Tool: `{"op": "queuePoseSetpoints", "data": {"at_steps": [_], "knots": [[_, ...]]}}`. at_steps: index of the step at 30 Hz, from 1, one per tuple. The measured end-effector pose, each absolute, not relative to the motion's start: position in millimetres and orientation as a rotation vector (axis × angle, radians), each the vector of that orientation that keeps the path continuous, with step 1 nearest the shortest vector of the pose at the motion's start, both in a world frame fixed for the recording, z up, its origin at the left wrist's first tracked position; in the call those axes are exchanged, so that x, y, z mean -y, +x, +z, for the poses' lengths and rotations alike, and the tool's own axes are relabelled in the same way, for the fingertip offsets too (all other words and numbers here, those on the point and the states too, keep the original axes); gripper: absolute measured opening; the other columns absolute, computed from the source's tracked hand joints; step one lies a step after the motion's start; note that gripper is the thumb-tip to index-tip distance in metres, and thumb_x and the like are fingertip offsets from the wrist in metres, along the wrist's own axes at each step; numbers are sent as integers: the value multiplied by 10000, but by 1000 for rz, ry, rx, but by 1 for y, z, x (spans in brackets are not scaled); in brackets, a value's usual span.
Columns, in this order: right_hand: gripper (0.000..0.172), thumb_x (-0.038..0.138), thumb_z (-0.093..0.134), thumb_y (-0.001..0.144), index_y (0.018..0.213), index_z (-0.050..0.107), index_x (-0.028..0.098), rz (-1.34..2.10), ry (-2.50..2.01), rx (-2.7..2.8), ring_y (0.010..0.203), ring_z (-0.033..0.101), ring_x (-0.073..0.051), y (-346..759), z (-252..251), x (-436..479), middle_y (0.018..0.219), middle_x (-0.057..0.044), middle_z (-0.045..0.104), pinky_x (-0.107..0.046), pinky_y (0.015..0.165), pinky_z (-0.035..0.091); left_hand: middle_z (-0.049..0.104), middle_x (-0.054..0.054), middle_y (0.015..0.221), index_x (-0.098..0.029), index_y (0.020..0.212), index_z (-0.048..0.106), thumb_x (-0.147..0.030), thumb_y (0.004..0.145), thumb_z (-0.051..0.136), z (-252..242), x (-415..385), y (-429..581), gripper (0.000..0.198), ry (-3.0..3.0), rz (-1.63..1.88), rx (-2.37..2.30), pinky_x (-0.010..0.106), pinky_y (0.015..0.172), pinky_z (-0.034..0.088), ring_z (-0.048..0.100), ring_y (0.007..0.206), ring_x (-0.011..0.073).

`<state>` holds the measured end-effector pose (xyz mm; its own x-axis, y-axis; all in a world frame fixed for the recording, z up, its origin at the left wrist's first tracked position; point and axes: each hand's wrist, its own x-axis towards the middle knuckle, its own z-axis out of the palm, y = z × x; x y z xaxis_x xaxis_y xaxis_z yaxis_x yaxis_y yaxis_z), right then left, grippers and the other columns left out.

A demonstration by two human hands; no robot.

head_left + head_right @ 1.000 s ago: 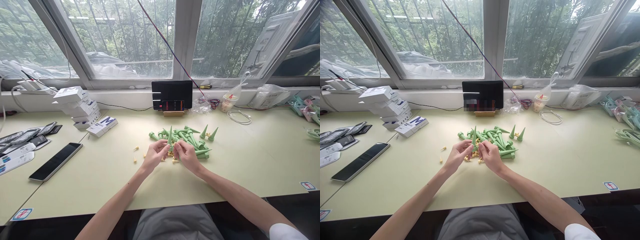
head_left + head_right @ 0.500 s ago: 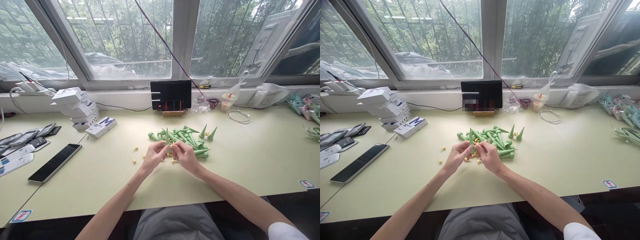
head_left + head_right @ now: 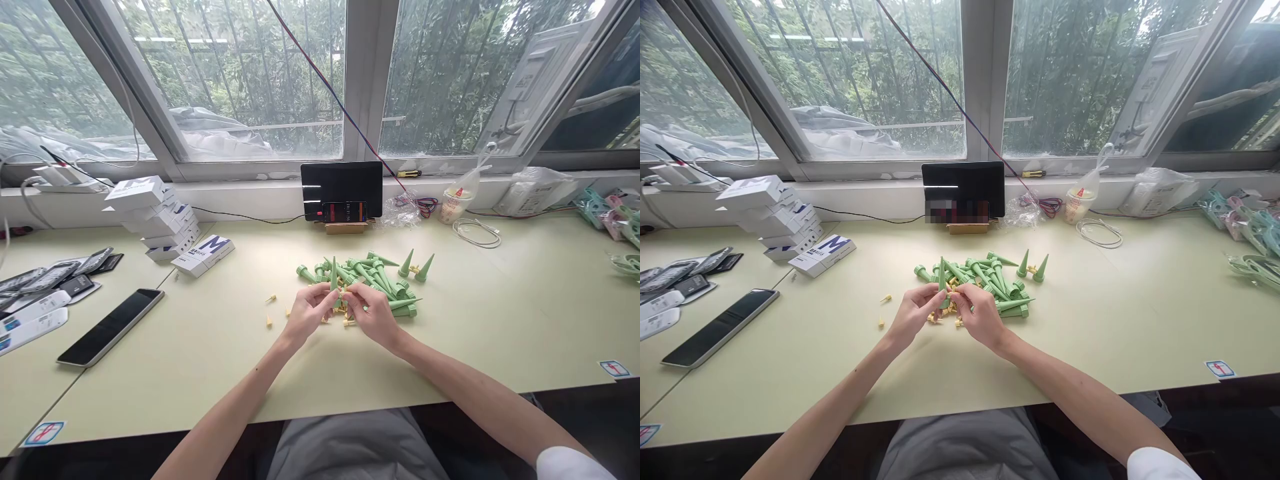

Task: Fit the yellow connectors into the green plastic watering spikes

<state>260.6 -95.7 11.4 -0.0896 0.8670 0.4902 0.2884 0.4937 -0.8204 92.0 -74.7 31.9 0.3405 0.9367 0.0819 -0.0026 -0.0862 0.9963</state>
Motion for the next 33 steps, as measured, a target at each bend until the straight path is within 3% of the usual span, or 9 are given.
{"op": "queuePoseSetpoints", "data": {"at_steps": [9, 17, 33], "knots": [[217, 313, 481, 1001, 897, 624, 188, 561, -1012, 1701, 593, 584, -160, 262, 12, 95, 679, -18, 625, -278, 598, 461, 649, 44, 801, -157, 971, 726, -452, 870, 663, 31, 74, 90, 318, 1449, 992, -913, 228, 503, 433, 521, 584, 109], [227, 323, 480, 1002, 898, 624, 181, 562, -1012, 1700, 609, 589, -158, 261, 11, 96, 733, -34, 646, -272, 595, 459, 520, -5, 625, -160, 925, 706, -453, 879, 648, 32, 75, 91, 303, 1453, 985, -911, 235, 527, 437, 523, 588, 129], [239, 345, 481, 1004, 896, 631, 192, 553, -1009, 1703, 589, 574, -157, 260, 8, 94, 687, -25, 631, -272, 587, 458, 588, 18, 673, -148, 977, 737, -474, 874, 642, 30, 74, 88, 355, 1478, 989, -901, 234, 512, 433, 494, 556, 112]]}}
